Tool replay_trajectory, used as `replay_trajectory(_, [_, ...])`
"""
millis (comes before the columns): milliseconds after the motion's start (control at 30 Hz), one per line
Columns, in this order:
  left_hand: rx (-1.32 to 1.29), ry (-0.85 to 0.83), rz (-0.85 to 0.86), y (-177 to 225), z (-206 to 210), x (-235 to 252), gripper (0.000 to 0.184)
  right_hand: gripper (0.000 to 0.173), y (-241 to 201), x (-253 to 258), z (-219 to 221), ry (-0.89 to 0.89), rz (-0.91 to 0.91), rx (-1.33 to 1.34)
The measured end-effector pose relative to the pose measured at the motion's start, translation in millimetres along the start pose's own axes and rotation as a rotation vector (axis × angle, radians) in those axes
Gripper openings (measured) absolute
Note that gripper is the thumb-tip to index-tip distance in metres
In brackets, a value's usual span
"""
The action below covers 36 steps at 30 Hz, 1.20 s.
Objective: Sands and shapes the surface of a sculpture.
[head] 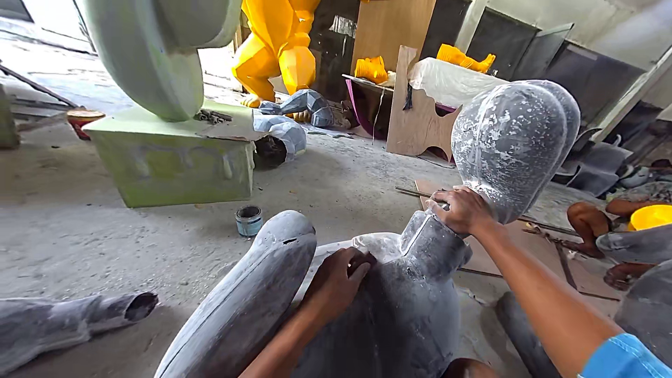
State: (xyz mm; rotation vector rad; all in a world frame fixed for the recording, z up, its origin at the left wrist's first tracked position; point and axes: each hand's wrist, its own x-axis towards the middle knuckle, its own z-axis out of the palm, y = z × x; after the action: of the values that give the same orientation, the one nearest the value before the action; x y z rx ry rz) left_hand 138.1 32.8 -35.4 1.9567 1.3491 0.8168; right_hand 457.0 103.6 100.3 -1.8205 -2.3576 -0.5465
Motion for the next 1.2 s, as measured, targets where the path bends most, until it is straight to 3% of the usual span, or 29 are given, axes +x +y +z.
replay_trajectory(100, [0.007,0.055,0.018,-6.8,5.8,2.8,0.036,0.049,0.7,-2.2,1.1,0.017,0.022,-0.023])
replay_trajectory(233, [-0.05,0.124,0.165,-9.8,25.3,22.6,0.03,0.051,1.5,-7.2,5.4,0.089,0.038,-0.028])
replay_trajectory(367, [-0.093,0.03,0.237,8.5,29.9,53.3,0.019,0.052,1.2,-8.6,2.2,0.087,0.012,-0.01])
replay_trajectory(467, [-0.039,0.041,0.235,2.3,16.6,41.1,0.018,0.053,3.5,-7.9,2.5,0.097,0.001,-0.012])
replay_trajectory(567, [0.048,0.186,0.271,-12.8,16.9,22.8,0.019,0.053,4.1,-11.2,3.5,0.138,0.027,-0.006])
replay_trajectory(767, [0.079,0.085,0.337,30.1,38.2,60.9,0.015,0.056,3.6,-11.4,3.7,0.131,0.021,-0.003])
replay_trajectory(867, [0.126,0.108,0.334,17.7,28.9,40.4,0.018,0.055,4.9,-14.8,1.9,0.13,0.011,0.003])
replay_trajectory(1000, [0.188,0.31,0.295,-9.2,26.8,9.5,0.025,0.056,4.6,-20.5,4.1,0.192,0.049,0.047])
replay_trajectory(1200, [0.187,0.192,0.328,16.6,31.3,38.8,0.02,0.056,1.5,-11.6,4.6,0.157,0.035,0.035])
